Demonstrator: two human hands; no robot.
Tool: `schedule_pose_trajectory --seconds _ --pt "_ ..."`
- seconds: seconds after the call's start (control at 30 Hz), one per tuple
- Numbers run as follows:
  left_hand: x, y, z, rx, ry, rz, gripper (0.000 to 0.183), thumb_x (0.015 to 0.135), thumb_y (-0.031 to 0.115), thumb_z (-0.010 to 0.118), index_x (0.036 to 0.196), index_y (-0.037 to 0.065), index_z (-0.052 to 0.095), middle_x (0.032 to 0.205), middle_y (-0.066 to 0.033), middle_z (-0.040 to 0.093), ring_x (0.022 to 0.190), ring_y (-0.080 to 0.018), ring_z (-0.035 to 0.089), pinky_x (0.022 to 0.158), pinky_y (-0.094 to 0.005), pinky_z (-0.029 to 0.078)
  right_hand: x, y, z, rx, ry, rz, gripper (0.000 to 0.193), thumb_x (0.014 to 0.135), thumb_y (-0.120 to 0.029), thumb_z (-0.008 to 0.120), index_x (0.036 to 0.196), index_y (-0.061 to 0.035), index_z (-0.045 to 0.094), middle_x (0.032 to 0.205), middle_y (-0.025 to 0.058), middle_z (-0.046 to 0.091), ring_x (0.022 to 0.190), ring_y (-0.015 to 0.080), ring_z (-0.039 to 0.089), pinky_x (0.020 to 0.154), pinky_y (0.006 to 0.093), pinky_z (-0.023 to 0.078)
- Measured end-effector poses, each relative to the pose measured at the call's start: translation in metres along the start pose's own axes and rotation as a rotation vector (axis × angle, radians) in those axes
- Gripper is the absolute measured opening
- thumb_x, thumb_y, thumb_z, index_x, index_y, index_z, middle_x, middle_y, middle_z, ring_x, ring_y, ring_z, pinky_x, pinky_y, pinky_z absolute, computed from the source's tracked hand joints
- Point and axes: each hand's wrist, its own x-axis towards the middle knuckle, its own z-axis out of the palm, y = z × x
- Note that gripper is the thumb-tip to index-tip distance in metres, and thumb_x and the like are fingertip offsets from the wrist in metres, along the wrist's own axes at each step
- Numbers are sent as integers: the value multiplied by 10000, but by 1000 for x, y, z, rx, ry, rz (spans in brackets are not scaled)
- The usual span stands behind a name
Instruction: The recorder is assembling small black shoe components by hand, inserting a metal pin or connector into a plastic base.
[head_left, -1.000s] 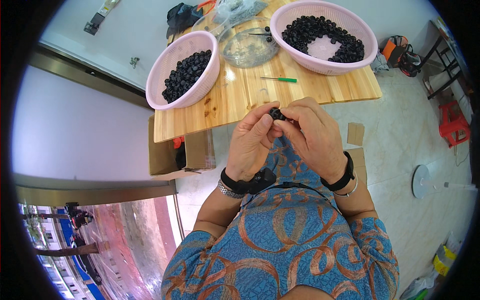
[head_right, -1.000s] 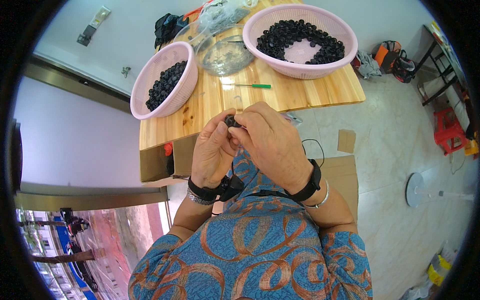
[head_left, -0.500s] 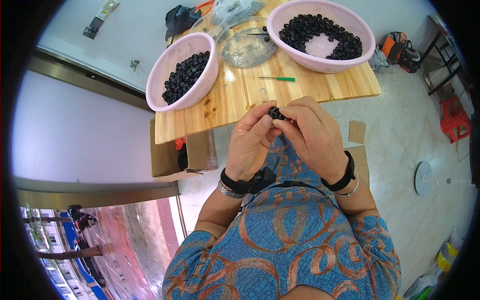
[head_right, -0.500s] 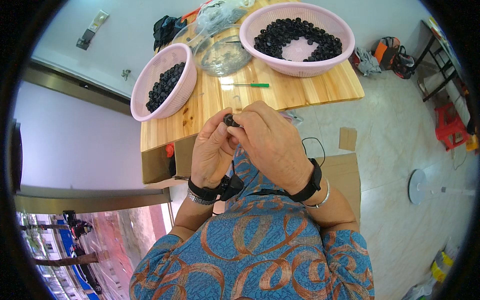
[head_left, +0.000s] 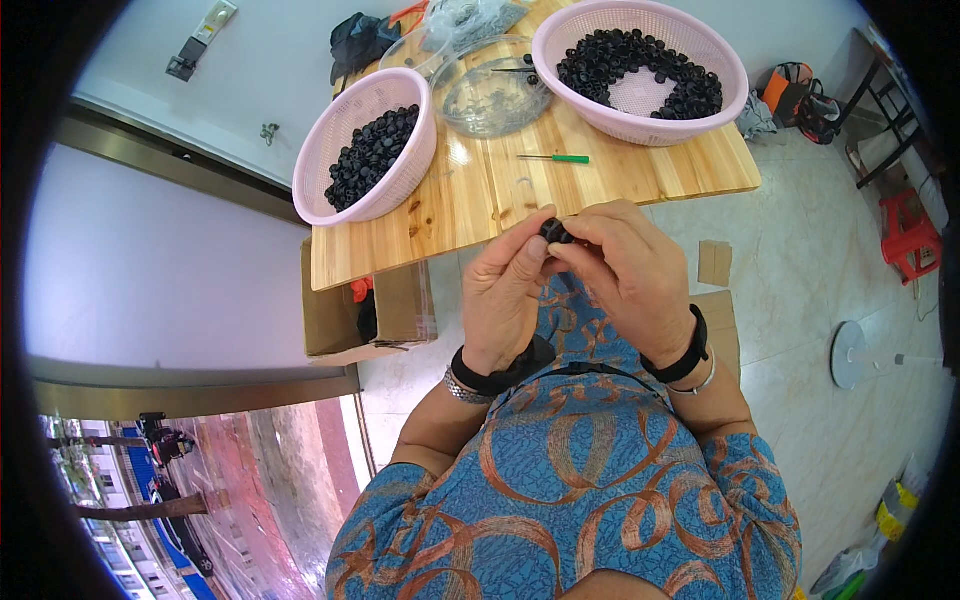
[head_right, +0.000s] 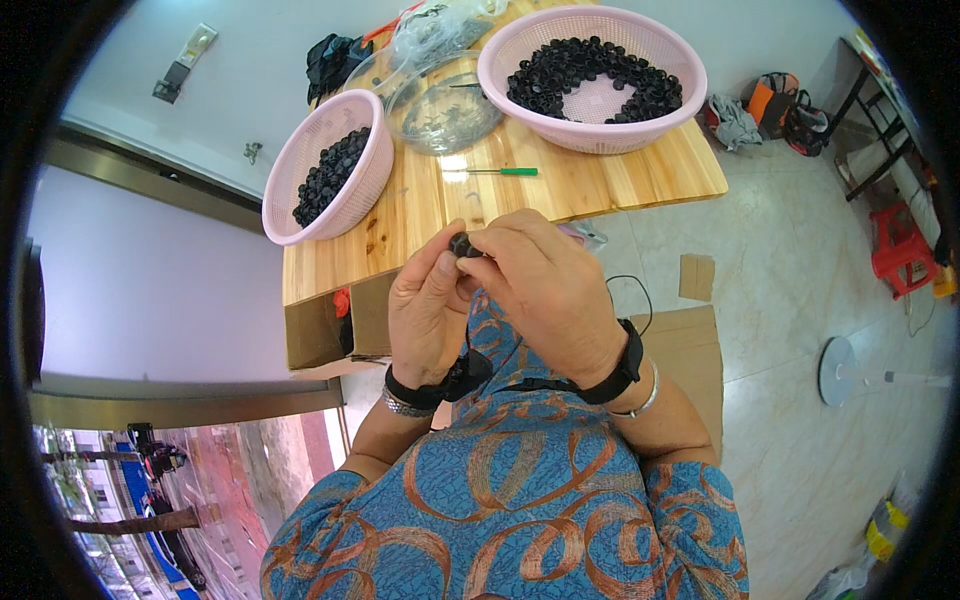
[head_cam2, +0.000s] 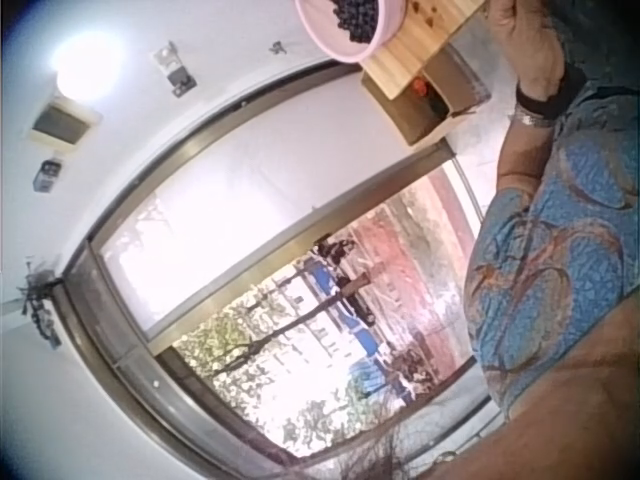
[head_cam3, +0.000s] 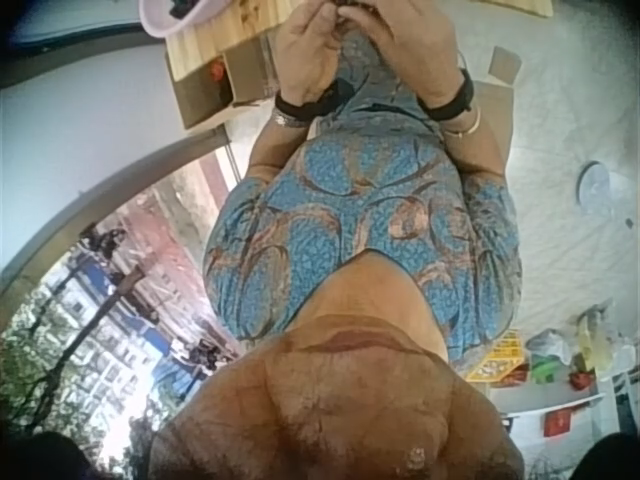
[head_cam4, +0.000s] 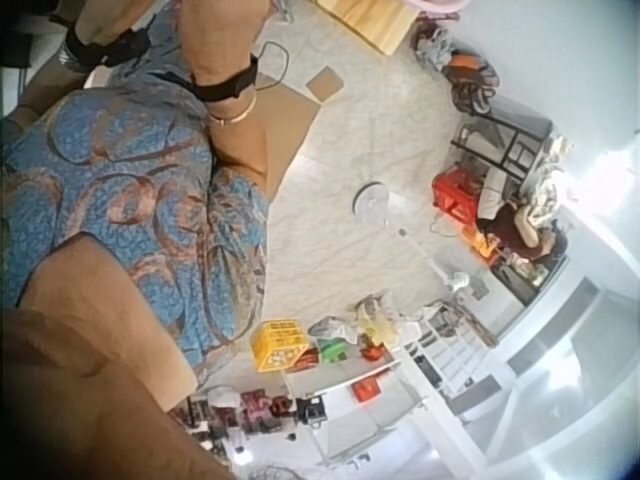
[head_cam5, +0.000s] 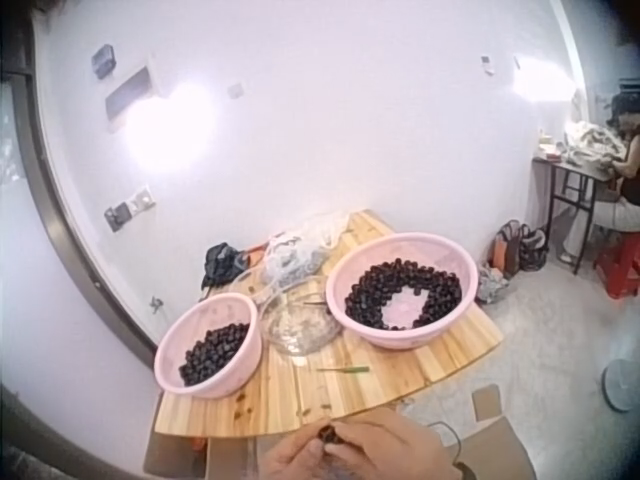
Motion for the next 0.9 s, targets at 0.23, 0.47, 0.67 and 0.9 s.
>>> schedule_pose_trajectory --seconds 0.23,0.47,0.67,0.9 --pt "-1 2 0 -35 -11 -38 296 912 70 479 1183 -44 501 1082 -125 585 960 -170 583 821 -280 503 -4 5 0 216 15 154 192 696 -41 698 829 -16 562 729 97 571 621 233 570 542 295 462" --pt "-3 0 -4 -78 7 -86 286 911 75 481 1174 -32 512 1082 -116 588 954 -171 587 811 -274 507 -4 5 1 179 4 95 180 695 -52 703 804 -12 566 707 96 561 599 230 563 515 290 450" --pt "-4 -4 -4 -136 42 -112 288 910 83 485 1178 -20 513 1078 -103 591 950 -163 585 810 -272 504 -4 6 2 212 4 129 176 690 -65 711 786 -11 574 695 91 562 590 216 562 514 284 448" --pt "-6 -7 -3 -178 57 -139 292 915 101 482 1182 -13 510 1084 -91 585 954 -155 581 814 -267 504 -9 9 7 261 35 159 175 689 -70 718 787 -14 584 689 90 566 585 201 562 508 272 440"
